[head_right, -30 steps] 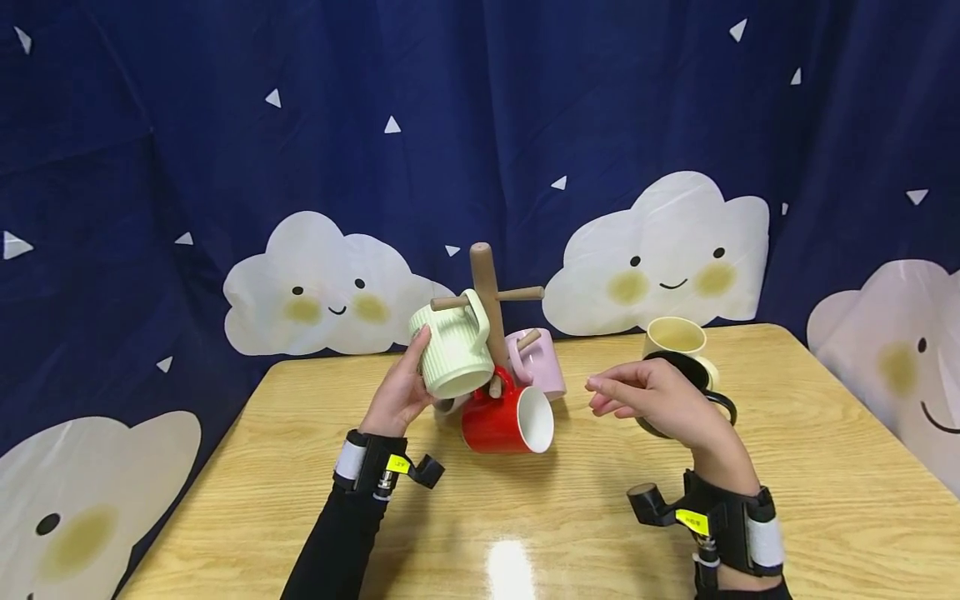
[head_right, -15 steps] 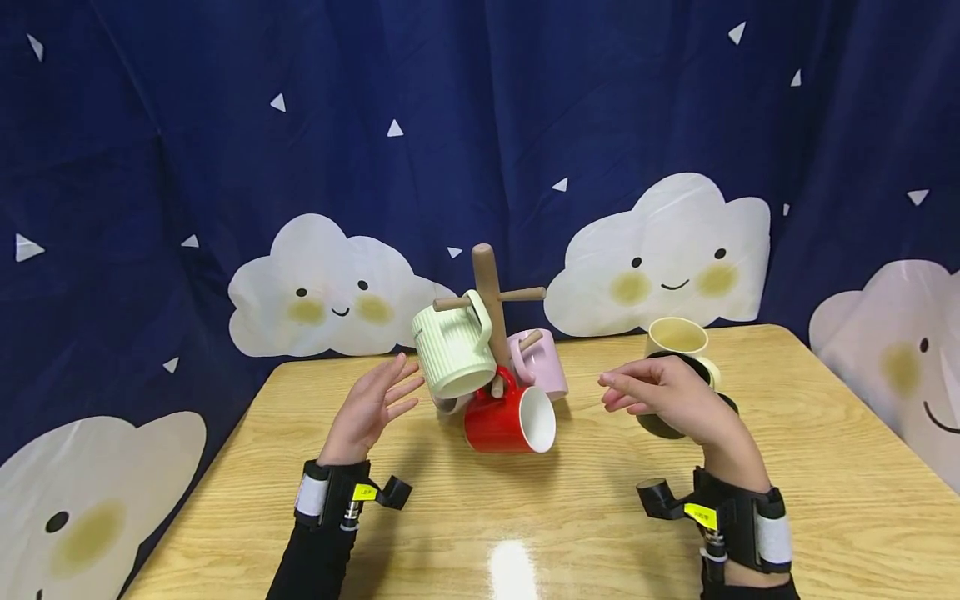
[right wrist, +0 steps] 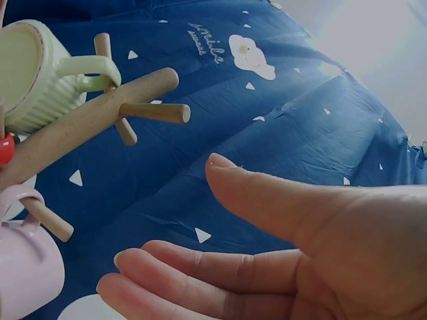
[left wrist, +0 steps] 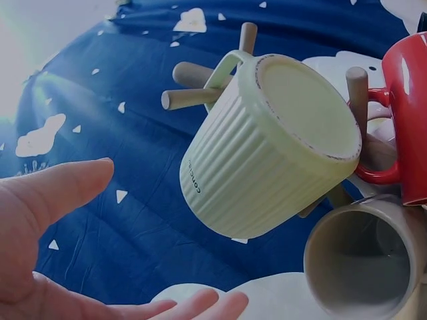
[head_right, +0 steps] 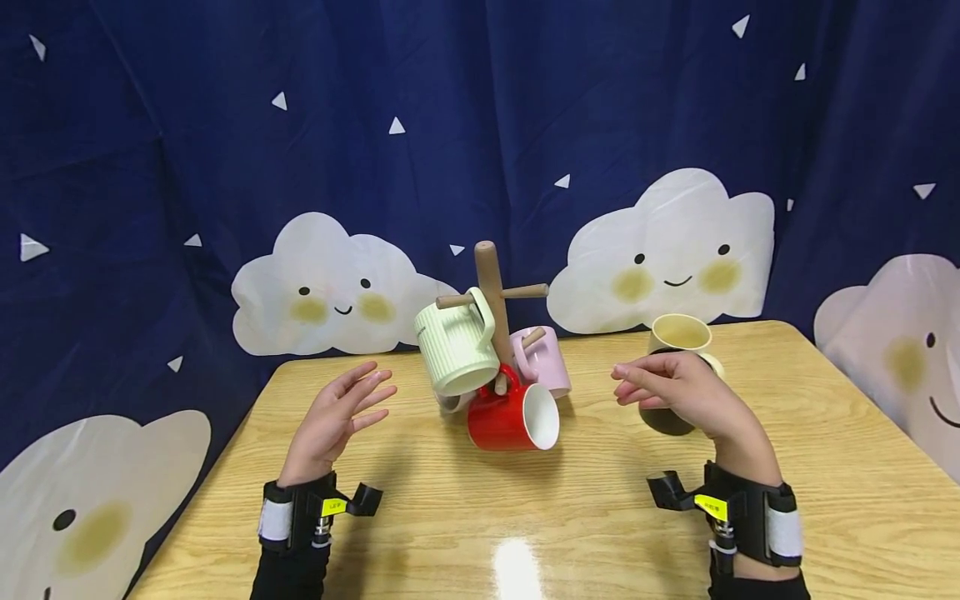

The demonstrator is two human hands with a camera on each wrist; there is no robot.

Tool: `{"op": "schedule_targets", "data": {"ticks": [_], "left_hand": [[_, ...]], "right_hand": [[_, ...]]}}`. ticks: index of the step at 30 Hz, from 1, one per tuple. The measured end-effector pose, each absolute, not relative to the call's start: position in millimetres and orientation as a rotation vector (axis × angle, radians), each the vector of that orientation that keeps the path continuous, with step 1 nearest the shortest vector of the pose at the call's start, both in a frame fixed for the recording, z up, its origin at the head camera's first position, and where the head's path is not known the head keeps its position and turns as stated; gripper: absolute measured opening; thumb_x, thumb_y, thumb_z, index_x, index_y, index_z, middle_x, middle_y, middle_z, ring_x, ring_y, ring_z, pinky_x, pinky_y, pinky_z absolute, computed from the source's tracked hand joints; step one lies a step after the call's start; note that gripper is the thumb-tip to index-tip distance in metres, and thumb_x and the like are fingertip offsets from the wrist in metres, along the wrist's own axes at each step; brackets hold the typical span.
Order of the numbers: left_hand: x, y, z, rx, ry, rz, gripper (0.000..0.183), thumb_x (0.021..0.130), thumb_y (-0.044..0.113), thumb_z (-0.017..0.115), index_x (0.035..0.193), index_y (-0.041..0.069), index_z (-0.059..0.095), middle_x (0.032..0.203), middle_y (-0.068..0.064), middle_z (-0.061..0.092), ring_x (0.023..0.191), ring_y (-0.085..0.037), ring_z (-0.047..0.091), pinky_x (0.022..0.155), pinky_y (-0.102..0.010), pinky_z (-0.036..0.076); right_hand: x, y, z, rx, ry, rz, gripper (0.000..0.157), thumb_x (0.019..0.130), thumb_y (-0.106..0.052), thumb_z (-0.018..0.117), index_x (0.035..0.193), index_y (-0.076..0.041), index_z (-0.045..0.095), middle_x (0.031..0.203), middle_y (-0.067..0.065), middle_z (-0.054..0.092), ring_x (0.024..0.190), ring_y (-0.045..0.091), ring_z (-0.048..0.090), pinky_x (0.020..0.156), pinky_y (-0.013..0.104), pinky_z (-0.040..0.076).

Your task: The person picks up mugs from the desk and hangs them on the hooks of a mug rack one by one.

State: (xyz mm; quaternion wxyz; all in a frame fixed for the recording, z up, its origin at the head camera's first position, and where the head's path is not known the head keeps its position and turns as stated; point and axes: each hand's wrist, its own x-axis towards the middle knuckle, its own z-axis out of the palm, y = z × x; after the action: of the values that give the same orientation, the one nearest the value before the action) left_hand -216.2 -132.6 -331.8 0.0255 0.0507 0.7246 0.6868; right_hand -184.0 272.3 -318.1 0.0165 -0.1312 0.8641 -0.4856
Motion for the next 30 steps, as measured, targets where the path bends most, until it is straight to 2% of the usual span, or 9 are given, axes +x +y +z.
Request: {"op": "schedule_targets", "data": {"ticks": [5,8,15,20,23,25,27,28,30], "left_hand": [[-214.3,-132.8,-330.6,0.160,2.352,2.032,0.066,0.078,0.041,0.062,0.130,0.006,0.039,0.127,-0.017,0.049,0.109,-0.025,0.052,0.091,-0.045,0.043],[-212.1,-130.2,-331.4,0.223,2.623,1.749,0.064,0.077,0.042,0.063,0.128,0.010,0.044,0.122,-0.015,0.055,0.107,-0.026,0.053,0.089,-0.046,0.045],[-207.8,-121.2,-337.6,0.437,3.047,1.028,0.054,0.077,0.042,0.062,0.118,0.006,0.054,0.105,-0.014,0.064,0.096,-0.028,0.058,0.078,-0.043,0.049],[-208.8,-118.6,-343.2,0.461,3.097,0.845,0.051,0.078,0.041,0.062,0.113,0.005,0.057,0.101,-0.013,0.065,0.091,-0.026,0.059,0.073,-0.042,0.049],[-208.7,-116.5,-345.8,0.482,3.089,0.804,0.051,0.078,0.042,0.061,0.111,0.004,0.058,0.099,-0.013,0.066,0.088,-0.025,0.060,0.071,-0.040,0.049],[-208.6,-115.3,-346.7,0.494,3.077,0.781,0.051,0.077,0.043,0.061,0.111,0.004,0.058,0.097,-0.014,0.066,0.087,-0.025,0.060,0.069,-0.040,0.049],[-208.2,-114.8,-346.4,0.498,3.070,0.756,0.052,0.077,0.044,0.061,0.110,0.004,0.058,0.096,-0.014,0.066,0.085,-0.024,0.059,0.068,-0.039,0.049],[-208.1,-114.9,-346.2,0.499,3.070,0.743,0.052,0.077,0.044,0.061,0.110,0.004,0.058,0.095,-0.014,0.066,0.084,-0.024,0.059,0.068,-0.039,0.049],[-208.2,-115.1,-345.1,0.490,3.071,0.728,0.053,0.077,0.044,0.061,0.111,0.004,0.058,0.095,-0.013,0.066,0.084,-0.025,0.059,0.068,-0.039,0.049]], "right_hand": [[-184.5,266.4,-318.4,-0.357,2.725,-1.471,0.047,0.091,-0.032,0.045,0.111,0.010,0.054,0.094,0.019,0.065,0.081,0.020,0.062,0.070,0.025,0.051],[-185.4,261.0,-319.3,-0.303,2.814,-1.386,0.050,0.089,-0.036,0.048,0.110,0.009,0.056,0.091,0.016,0.066,0.080,0.018,0.061,0.068,0.026,0.051],[-191.8,247.8,-324.8,-0.131,3.140,-0.915,0.056,0.081,-0.052,0.052,0.095,0.001,0.065,0.073,0.005,0.067,0.068,0.015,0.057,0.068,0.044,0.048],[-191.8,242.4,-324.7,-0.135,3.281,-0.923,0.053,0.081,-0.050,0.054,0.096,0.000,0.065,0.081,0.016,0.068,0.074,0.026,0.060,0.068,0.047,0.048],[-191.7,237.3,-314.7,-0.252,3.406,-1.157,0.038,0.081,-0.037,0.060,0.097,-0.003,0.067,0.090,0.017,0.068,0.077,0.017,0.062,0.068,0.032,0.051],[-198.5,232.0,-297.1,-0.456,3.447,-1.343,0.028,0.079,-0.027,0.064,0.098,-0.006,0.067,0.092,0.016,0.068,0.078,0.007,0.060,0.066,0.019,0.049],[-212.6,226.0,-270.2,-0.739,3.410,-1.456,0.026,0.078,-0.018,0.066,0.101,-0.007,0.067,0.098,0.014,0.067,0.084,0.001,0.058,0.071,0.010,0.045],[-221.6,222.1,-254.0,-0.862,3.356,-1.464,0.028,0.078,-0.017,0.065,0.104,-0.008,0.066,0.103,0.014,0.066,0.090,-0.001,0.056,0.077,0.009,0.043],[-243.4,213.6,-222.6,-1.066,3.167,-1.464,0.035,0.079,-0.015,0.064,0.113,-0.007,0.062,0.113,0.014,0.062,0.102,0.005,0.054,0.086,0.015,0.042]]}}
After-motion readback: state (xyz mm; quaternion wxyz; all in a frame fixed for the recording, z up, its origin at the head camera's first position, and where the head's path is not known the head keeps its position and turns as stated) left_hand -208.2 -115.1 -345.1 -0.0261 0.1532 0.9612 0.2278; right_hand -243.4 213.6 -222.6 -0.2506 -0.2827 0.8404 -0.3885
